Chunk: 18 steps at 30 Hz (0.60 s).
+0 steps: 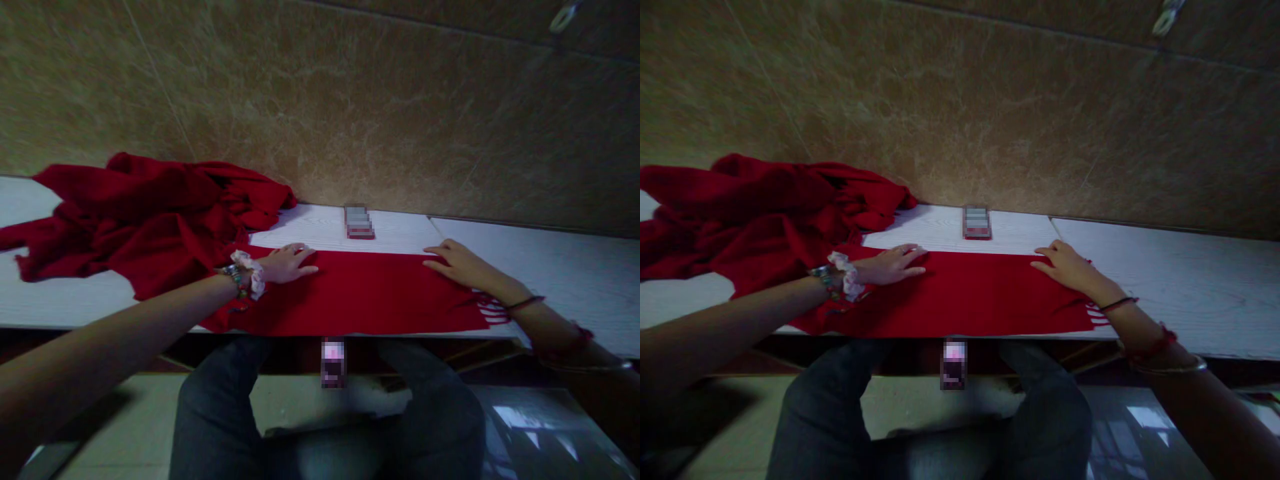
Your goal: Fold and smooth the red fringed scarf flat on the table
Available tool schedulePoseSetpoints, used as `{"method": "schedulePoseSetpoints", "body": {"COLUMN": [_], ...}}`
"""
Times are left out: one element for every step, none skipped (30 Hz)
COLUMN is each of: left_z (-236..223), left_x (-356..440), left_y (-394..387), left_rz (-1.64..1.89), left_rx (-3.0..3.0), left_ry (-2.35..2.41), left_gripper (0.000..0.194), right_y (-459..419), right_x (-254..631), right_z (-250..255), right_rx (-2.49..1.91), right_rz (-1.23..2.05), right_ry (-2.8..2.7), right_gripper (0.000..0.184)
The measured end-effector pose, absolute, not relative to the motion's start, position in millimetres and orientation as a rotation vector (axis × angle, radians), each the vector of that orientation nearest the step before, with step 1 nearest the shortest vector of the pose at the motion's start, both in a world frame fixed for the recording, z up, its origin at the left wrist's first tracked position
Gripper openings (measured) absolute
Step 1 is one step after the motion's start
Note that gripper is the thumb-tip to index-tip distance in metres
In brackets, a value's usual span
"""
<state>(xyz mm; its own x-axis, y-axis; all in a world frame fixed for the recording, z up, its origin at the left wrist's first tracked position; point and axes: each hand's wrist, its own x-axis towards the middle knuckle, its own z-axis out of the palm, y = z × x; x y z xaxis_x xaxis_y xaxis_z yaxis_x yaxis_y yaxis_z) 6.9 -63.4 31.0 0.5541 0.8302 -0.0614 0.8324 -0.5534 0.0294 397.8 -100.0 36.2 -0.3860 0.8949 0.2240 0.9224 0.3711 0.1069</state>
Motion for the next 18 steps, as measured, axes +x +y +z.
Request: {"method": "schedulePoseSetpoints", "body": {"left_z": [20,11,3,-2,-4,-5,-5,-5,-4,-4,-4,-4,-4,-4,-4,-4,-4,-3], "left_x": [8,8,7,6,5,5,5,5,6,8,10,12,14,15,17,18,18,18], "left_y": [-66,-68,-68,-67,-64,-59,-53,-46,-38,-30,-22,-14,-7,0,6,11,15,18], "left_rz": [-0.058,-0.046,-0.035,-0.019,-0.002,0.013,0.026,0.039,0.049,0.057,0.064,0.067,0.066,0.062,0.056,0.047,0.04,0.034], "left_rx": [2.689,2.696,2.696,2.705,2.717,2.726,2.736,2.749,2.763,2.775,2.784,2.792,2.8,2.807,2.814,2.821,2.826,2.829], "left_ry": [1.569,1.585,1.598,1.594,1.577,1.568,1.56,1.55,1.541,1.535,1.534,1.534,1.533,1.531,1.528,1.523,1.518,1.517], "left_gripper": [0.056,0.057,0.058,0.058,0.058,0.058,0.058,0.058,0.057,0.057,0.057,0.057,0.057,0.057,0.056,0.056,0.056,0.056], "right_y": [-100,-100,-101,-101,-101,-100,-97,-93,-89,-83,-77,-71,-65,-59,-53,-48,-43,-39], "right_x": [389,381,374,369,367,365,366,367,368,370,371,372,373,374,374,375,375,375], "right_z": [25,14,4,-4,-10,-14,-15,-15,-14,-13,-11,-10,-10,-9,-10,-10,-10,-11], "right_rx": [-1.666,-1.691,-1.732,-1.787,-1.843,-1.896,-1.944,-1.981,-2.008,-2.031,-2.048,-2.058,-2.063,-2.064,-2.062,-2.058,-2.054,-2.052], "right_rz": [-0.326,-0.314,-0.284,-0.254,-0.219,-0.185,-0.157,-0.134,-0.116,-0.103,-0.091,-0.081,-0.074,-0.07,-0.069,-0.07,-0.069,-0.066], "right_ry": [-2.491,-2.486,-2.483,-2.472,-2.461,-2.449,-2.434,-2.421,-2.409,-2.394,-2.377,-2.358,-2.341,-2.325,-2.311,-2.301,-2.297,-2.294], "right_gripper": [0.052,0.053,0.053,0.052,0.05,0.049,0.049,0.048,0.049,0.049,0.049,0.05,0.051,0.051,0.051,0.051,0.05,0.05]}}
